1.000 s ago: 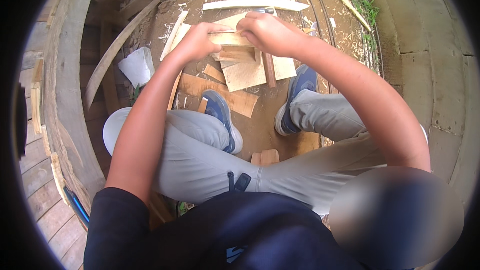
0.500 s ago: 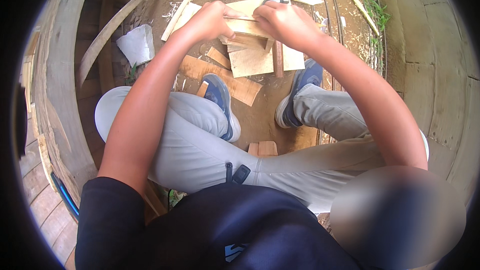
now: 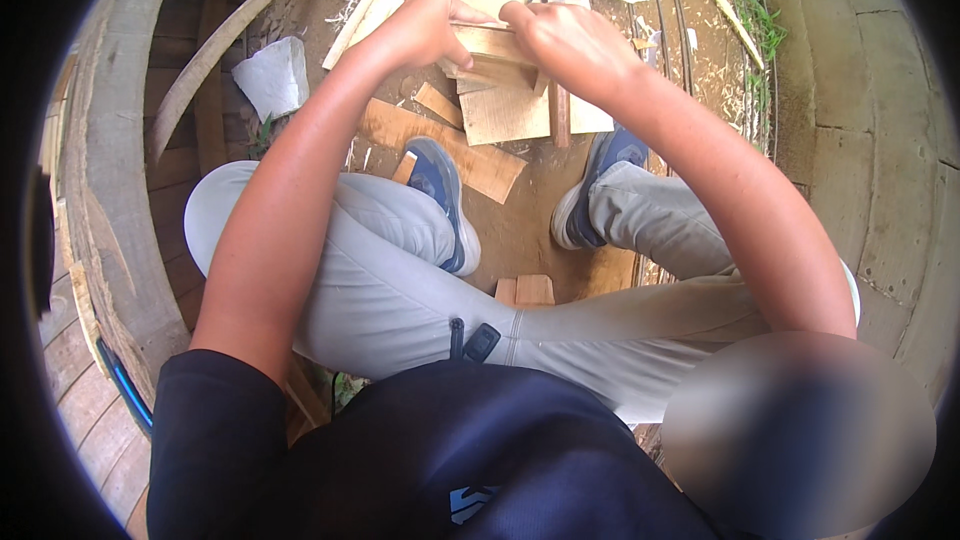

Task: The person assembles a small wooden box by hand, fitting pieces together and using a hammer to drive nails. They handle small wooden planks, a hammer, and nails to construct the box frame and sides.

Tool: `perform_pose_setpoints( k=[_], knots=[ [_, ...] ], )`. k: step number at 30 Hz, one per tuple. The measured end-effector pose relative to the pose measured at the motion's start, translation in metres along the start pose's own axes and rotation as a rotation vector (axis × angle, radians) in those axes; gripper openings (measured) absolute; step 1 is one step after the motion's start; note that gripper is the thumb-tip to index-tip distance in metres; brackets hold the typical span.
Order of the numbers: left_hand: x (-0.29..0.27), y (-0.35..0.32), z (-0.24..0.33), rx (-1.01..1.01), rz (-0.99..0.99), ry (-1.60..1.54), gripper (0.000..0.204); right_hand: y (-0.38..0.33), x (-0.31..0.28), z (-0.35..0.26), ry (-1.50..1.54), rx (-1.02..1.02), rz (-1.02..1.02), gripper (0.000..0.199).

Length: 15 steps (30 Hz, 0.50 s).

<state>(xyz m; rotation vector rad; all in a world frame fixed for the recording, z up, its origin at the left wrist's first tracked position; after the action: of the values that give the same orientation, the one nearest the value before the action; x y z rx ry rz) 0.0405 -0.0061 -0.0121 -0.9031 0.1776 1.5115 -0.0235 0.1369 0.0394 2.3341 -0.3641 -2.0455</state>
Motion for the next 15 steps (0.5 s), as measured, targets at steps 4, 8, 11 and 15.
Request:
perform_pose_setpoints(
  k=[4,8,11,15],
  knots=[
    [0.0,-0.001,0.0,-0.008,0.003,-0.003,0.067,0.002,-0.001,0.002,0.033,0.018,-0.046,0.011],
    [-0.001,-0.001,-0.001,0.015,-0.002,-0.015,0.068,0.011,-0.001,-0.002,-0.015,-0.041,-0.094,0.011],
    [-0.002,-0.004,0.003,0.007,-0.001,-0.021,0.068,0.02,0.003,-0.005,-0.06,-0.038,-0.202,0.01],
    [-0.004,-0.009,0.007,-0.012,-0.003,-0.028,0.067,0.032,0.002,-0.016,-0.165,-0.068,-0.255,0.008]
  ],
)
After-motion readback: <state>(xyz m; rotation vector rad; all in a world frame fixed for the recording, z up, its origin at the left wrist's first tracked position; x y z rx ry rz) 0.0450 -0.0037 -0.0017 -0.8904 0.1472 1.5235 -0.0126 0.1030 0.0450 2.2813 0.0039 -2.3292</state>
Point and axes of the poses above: each hand's wrist, its own y-axis towards the middle knuckle, its own x-axis out of the palm, z = x × y, the point moved 7 cm from there along y, towards the middle knuckle, and after that the axes turned 8 degrees about -y, right-handed, at the moved point
